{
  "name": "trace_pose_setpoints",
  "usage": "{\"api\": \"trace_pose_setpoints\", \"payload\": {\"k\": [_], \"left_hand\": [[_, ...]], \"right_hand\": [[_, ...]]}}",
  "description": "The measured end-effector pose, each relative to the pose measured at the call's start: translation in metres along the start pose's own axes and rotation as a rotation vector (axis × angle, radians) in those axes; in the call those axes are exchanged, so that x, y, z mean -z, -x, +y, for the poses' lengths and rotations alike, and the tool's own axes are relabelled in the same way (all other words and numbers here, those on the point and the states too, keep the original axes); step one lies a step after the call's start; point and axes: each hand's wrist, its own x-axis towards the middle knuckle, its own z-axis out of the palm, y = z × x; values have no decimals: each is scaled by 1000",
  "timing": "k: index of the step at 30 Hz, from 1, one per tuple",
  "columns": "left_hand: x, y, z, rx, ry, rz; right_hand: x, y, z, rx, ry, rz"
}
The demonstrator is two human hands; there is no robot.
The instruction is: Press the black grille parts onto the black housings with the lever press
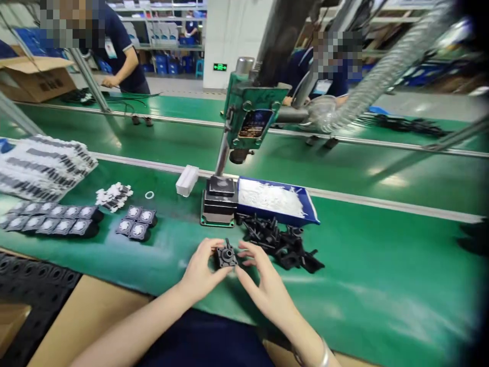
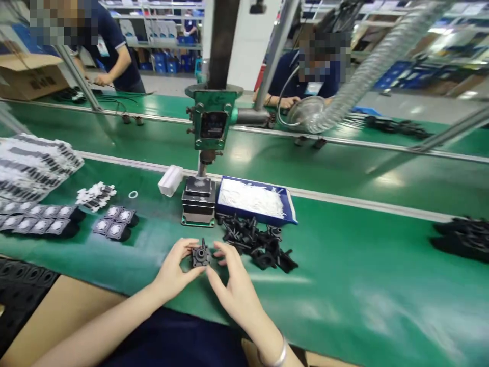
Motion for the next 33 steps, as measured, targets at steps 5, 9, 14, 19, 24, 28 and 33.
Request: {"api": "trace_pose_setpoints", "payload": {"k": [5, 9, 14, 19, 24, 28, 33], "left_hand": [[0, 3, 0, 29, -8, -20], [-3, 6, -6, -30, -95, 18], [-8, 9, -9, -166, -298, 81], [-8, 9, -3, -236, -418, 97], [-1, 10, -2, -260, -393, 21], [1, 7, -13, -212, -421, 44], [2, -3, -32, -202, -425, -8]], "right_hand": [[-12, 4, -15, 18, 55, 8], [-23, 3, -22, 17, 205, 77], [-35, 0, -24, 59, 440, 198], [-33, -2, -31, 172, 602, 270], [35, -11, -20, 67, 627, 515], [116, -13, 32, -338, 615, 803], [188, 2, 124, -551, 603, 905]]}}
